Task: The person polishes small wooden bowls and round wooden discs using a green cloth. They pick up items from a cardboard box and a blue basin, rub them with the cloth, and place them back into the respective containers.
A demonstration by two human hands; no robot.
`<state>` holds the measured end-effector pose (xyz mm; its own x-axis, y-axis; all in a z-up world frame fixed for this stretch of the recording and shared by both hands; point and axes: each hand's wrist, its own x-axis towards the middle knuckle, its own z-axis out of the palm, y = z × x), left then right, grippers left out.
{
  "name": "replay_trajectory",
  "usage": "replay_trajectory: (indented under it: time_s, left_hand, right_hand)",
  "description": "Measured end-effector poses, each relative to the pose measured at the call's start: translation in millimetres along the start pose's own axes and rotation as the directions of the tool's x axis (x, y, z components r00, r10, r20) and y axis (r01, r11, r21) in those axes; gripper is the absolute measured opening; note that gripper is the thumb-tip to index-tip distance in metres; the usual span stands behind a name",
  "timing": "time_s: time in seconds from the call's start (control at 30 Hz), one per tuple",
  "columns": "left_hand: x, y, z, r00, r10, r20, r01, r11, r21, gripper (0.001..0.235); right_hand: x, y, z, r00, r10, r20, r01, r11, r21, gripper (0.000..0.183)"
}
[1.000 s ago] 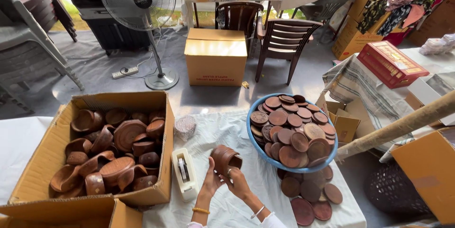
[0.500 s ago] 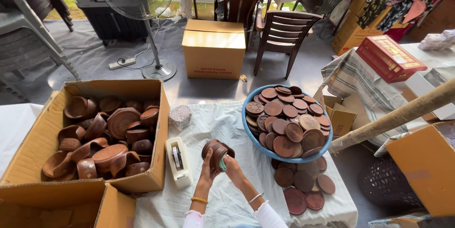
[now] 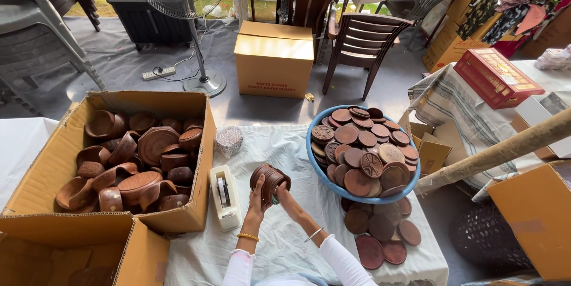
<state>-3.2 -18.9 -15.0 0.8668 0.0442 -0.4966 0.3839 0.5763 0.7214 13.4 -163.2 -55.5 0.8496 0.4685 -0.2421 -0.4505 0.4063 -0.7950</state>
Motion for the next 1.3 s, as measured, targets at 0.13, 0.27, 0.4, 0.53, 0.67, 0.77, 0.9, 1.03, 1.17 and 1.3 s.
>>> replay_trajectory:
  time_s: [0.13, 0.27, 0.4, 0.53, 0.67, 0.77, 0.9, 1.03, 1.17, 1.3]
  left_hand:
    - [19.6, -5.5, -10.7, 0.999, -0.005, 0.045, 0.009, 0.997, -0.08, 0.09]
    - [5.2, 5.3, -5.0, 0.998, 0.066, 0.013, -0.066, 0.998, 0.01, 0.089]
    - [0.1, 9.8, -2.9, 0.999, 0.019, 0.031, -0.018, 1.0, -0.013, 0.095]
    - [10.6, -1.6, -4.8, 0.997, 0.071, -0.003, -0.07, 0.989, 0.128, 0.097]
    - [7.3, 0.5, -2.6, 1.0, -0.017, -0.002, 0.017, 0.999, 0.027, 0.099]
    - [10.2, -0.8, 0.4, 1.0, -0.012, -0.006, 0.012, 0.998, 0.065, 0.102]
    - [15.6, -5.5, -2.2, 0.999, -0.008, -0.047, 0.015, 0.989, 0.147, 0.097]
    - [-1.4, -1.7, 9.7, 0.992, 0.062, 0.113, -0.057, 0.997, -0.042, 0.09]
    - [1.0, -9.2, 9.7, 0.975, 0.144, 0.169, -0.136, 0.989, -0.058, 0.083]
    - [3.7, -1.8, 5.8, 0.981, 0.093, 0.168, -0.084, 0.995, -0.057, 0.086]
  right_hand:
    - [-42.7, -53.1, 46.6, 0.832, -0.191, 0.521, 0.443, -0.34, -0.83, 0.058]
    - [-16.2, -17.4, -0.6, 0.961, -0.092, 0.262, 0.253, 0.681, -0.687, 0.081]
    - [-62.0, -74.9, 69.3, 0.905, -0.064, 0.422, 0.36, -0.413, -0.836, 0.074]
    - [-31.4, -28.1, 18.4, 0.91, -0.164, 0.381, 0.415, 0.33, -0.848, 0.088]
    - [-38.4, -40.4, 24.8, 0.931, -0.152, 0.331, 0.337, 0.705, -0.624, 0.08]
    - [-50.9, -51.9, 39.4, 0.902, -0.146, 0.406, 0.406, -0.033, -0.913, 0.07]
    - [15.0, 41.1, -61.8, 0.949, -0.151, 0.277, 0.247, 0.901, -0.356, 0.077]
    - [-52.9, -67.6, 57.2, 0.925, -0.264, 0.272, 0.075, 0.831, 0.551, 0.09]
    - [-29.0, -26.0, 23.6, 0.958, -0.28, 0.063, 0.268, 0.952, 0.147, 0.082]
    - [-56.3, -45.9, 30.7, 0.836, -0.331, 0.438, 0.453, -0.036, -0.891, 0.059]
